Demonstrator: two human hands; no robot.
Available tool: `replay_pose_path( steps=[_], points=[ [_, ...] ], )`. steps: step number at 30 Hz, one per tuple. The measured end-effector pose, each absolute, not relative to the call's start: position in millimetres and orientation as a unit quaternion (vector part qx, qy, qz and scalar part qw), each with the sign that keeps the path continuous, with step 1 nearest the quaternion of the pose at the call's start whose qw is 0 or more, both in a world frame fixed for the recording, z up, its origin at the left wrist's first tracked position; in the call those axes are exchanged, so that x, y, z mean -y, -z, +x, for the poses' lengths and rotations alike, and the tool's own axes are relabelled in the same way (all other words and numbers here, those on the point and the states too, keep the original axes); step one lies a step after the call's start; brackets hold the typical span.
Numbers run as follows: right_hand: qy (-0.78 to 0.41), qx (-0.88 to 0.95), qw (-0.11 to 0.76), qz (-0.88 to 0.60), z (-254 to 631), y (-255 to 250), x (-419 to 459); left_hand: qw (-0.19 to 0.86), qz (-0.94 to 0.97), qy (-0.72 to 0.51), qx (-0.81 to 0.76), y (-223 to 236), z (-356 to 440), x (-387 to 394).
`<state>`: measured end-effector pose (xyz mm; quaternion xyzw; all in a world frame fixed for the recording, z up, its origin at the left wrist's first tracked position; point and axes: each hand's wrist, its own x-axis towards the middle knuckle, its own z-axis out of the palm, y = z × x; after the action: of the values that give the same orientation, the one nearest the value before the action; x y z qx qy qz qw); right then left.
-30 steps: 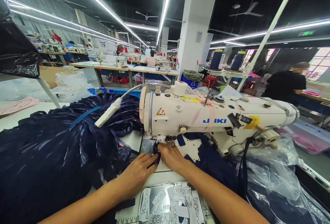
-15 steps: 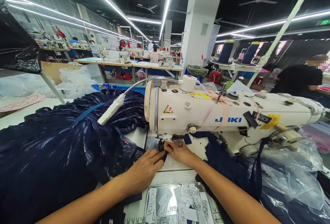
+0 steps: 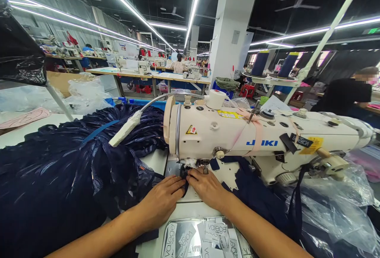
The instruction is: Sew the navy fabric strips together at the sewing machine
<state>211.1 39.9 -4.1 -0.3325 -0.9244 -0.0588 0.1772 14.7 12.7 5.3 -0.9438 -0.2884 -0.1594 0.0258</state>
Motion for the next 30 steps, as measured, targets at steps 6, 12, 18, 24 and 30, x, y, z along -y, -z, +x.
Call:
replay_pose_path(
  steps=[6,12,18,24,30],
  points=[
    [0.07,0.929,0.146,-0.332,217,5,-43,0.029,-0.936,0.165,0.31,-10,20,-13],
    [0.062,0.933,0.119,-0.333,219,-1,-47,0.058,-0.934,0.139,0.323,-6,26,-16],
    [0.059,0.931,0.107,-0.343,219,2,-48,0.084,-0.929,0.145,0.33,-1,29,-18],
    [0.092,0.919,0.091,-0.373,216,7,-49,0.103,-0.926,0.148,0.333,1,31,-24],
    [0.152,0.912,0.094,-0.37,214,3,-47,0.126,-0.917,0.156,0.346,4,35,-28]
  ],
)
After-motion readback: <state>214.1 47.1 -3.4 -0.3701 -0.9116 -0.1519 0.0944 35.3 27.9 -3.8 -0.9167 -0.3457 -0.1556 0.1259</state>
